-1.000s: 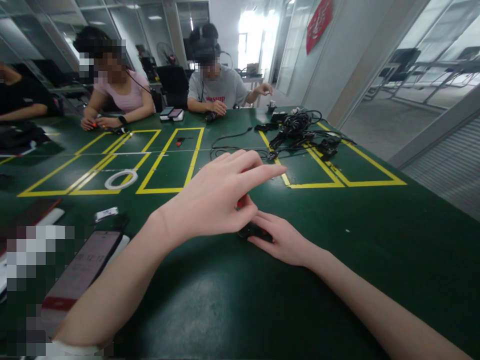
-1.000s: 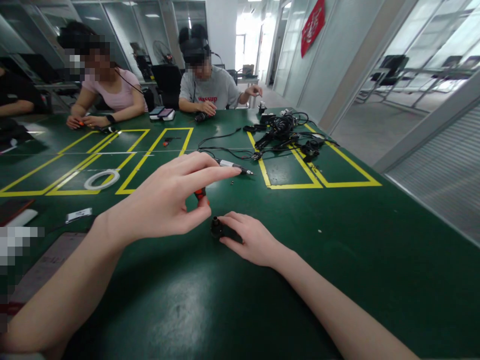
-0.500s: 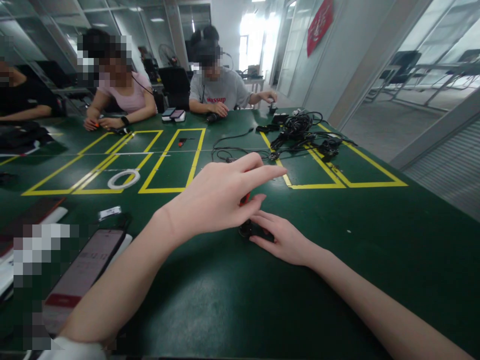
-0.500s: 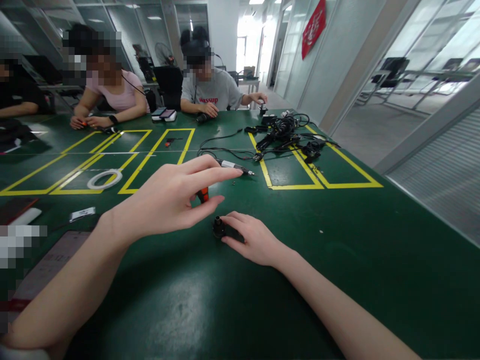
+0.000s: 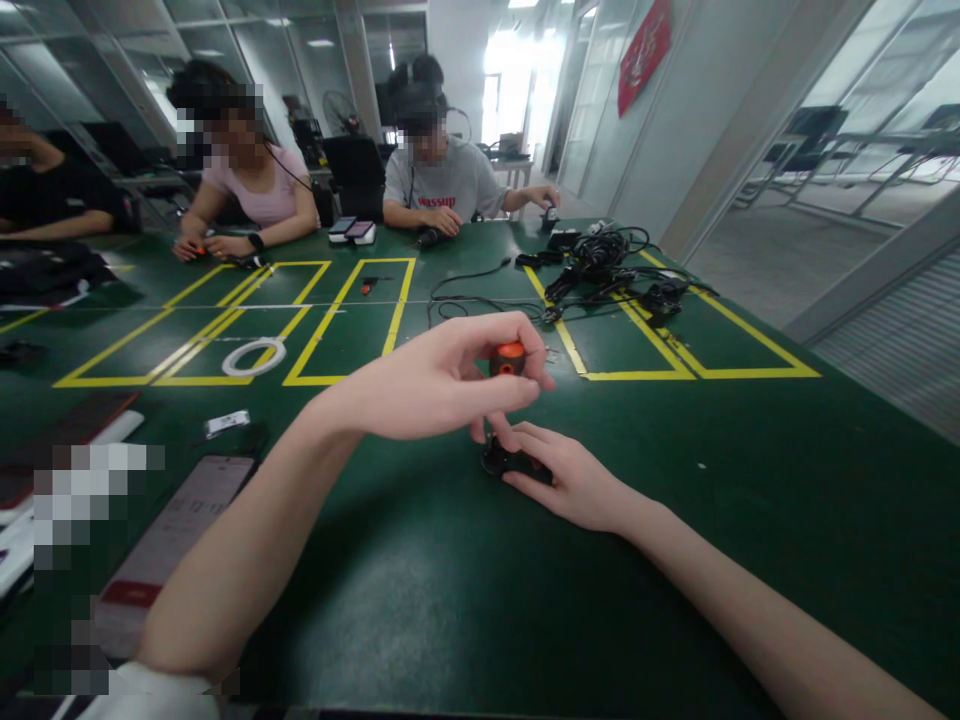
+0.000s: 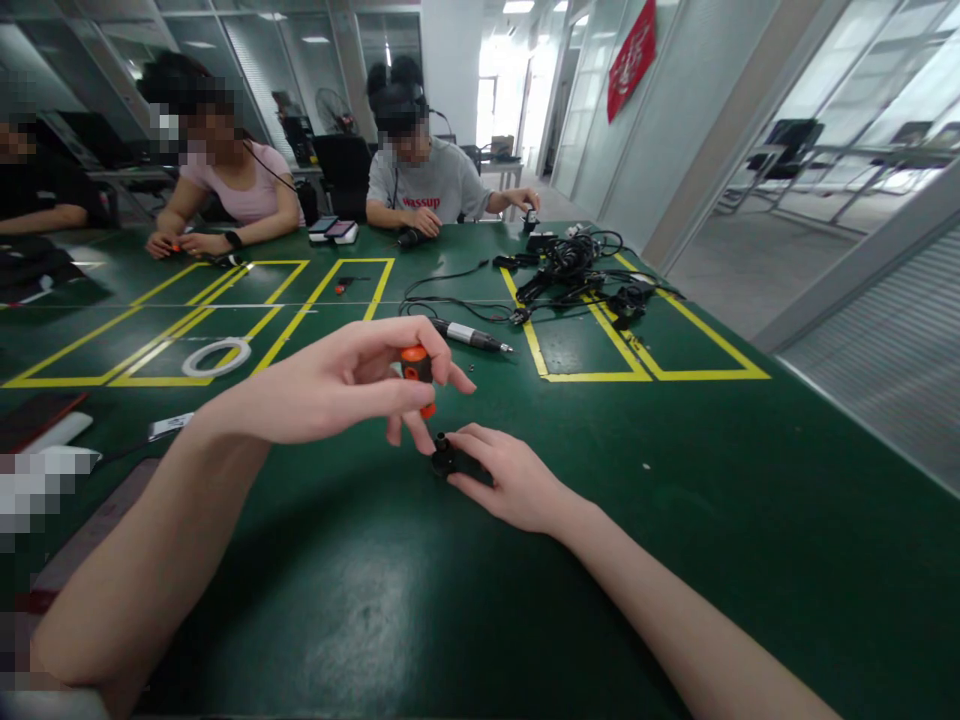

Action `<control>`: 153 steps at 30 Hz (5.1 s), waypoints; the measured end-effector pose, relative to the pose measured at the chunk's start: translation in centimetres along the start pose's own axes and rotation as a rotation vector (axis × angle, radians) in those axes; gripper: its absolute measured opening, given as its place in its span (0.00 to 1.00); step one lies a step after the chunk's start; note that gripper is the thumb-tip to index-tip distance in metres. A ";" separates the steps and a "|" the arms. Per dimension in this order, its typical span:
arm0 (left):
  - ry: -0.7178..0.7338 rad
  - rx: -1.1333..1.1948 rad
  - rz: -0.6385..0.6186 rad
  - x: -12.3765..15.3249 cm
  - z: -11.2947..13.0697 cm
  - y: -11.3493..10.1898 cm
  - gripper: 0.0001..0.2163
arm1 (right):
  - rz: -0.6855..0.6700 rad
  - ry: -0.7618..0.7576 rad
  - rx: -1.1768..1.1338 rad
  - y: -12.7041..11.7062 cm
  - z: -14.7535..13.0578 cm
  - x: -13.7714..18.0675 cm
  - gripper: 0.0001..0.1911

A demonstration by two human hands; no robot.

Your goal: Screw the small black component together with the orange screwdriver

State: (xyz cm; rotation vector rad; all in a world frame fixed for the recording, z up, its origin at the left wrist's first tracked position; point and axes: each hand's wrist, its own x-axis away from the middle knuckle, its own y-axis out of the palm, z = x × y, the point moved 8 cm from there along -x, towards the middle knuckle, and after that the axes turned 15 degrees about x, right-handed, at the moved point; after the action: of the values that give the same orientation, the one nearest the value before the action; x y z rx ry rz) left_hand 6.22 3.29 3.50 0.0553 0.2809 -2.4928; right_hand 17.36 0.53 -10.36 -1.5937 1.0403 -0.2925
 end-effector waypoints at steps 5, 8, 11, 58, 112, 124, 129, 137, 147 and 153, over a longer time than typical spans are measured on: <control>-0.123 0.407 -0.146 -0.9 -2.1 -0.7 0.15 | -0.035 0.005 0.001 0.1 0.0 0.0 0.12; -0.114 0.403 -0.173 -1.3 -3.1 -1.5 0.16 | -0.053 0.018 0.010 0.1 0.1 0.0 0.13; -0.098 0.382 -0.165 -1.3 -3.6 -2.4 0.19 | -0.056 0.019 0.014 0.1 0.1 0.0 0.16; -0.066 0.240 -0.041 -1.4 -2.8 -2.7 0.22 | -0.034 0.017 0.001 0.2 0.1 0.2 0.15; 0.439 -1.005 0.145 0.2 1.8 1.3 0.16 | 0.012 0.034 0.006 0.1 0.0 -0.2 0.10; 0.423 -0.981 0.103 0.2 1.7 1.4 0.17 | 0.011 0.035 0.003 0.1 0.0 -0.1 0.12; 0.427 -0.970 0.101 0.2 1.8 1.4 0.17 | 0.016 0.037 0.013 0.1 0.1 -0.1 0.11; 0.435 -0.978 0.095 0.2 1.7 1.5 0.18 | 0.002 0.039 0.014 0.1 0.0 -0.2 0.11; 0.423 -0.962 0.093 0.2 1.7 1.4 0.19 | 0.026 0.022 0.008 -0.1 -0.1 -0.1 0.11; 0.438 -0.961 0.083 0.2 1.7 1.6 0.18 | 0.021 0.018 0.008 -0.1 -0.2 -0.2 0.12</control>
State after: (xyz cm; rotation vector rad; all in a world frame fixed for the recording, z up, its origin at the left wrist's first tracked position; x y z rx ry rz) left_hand 7.03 1.57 4.83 0.2054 1.5686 -1.9958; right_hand 17.19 0.53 -10.17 -1.5743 1.0682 -0.2973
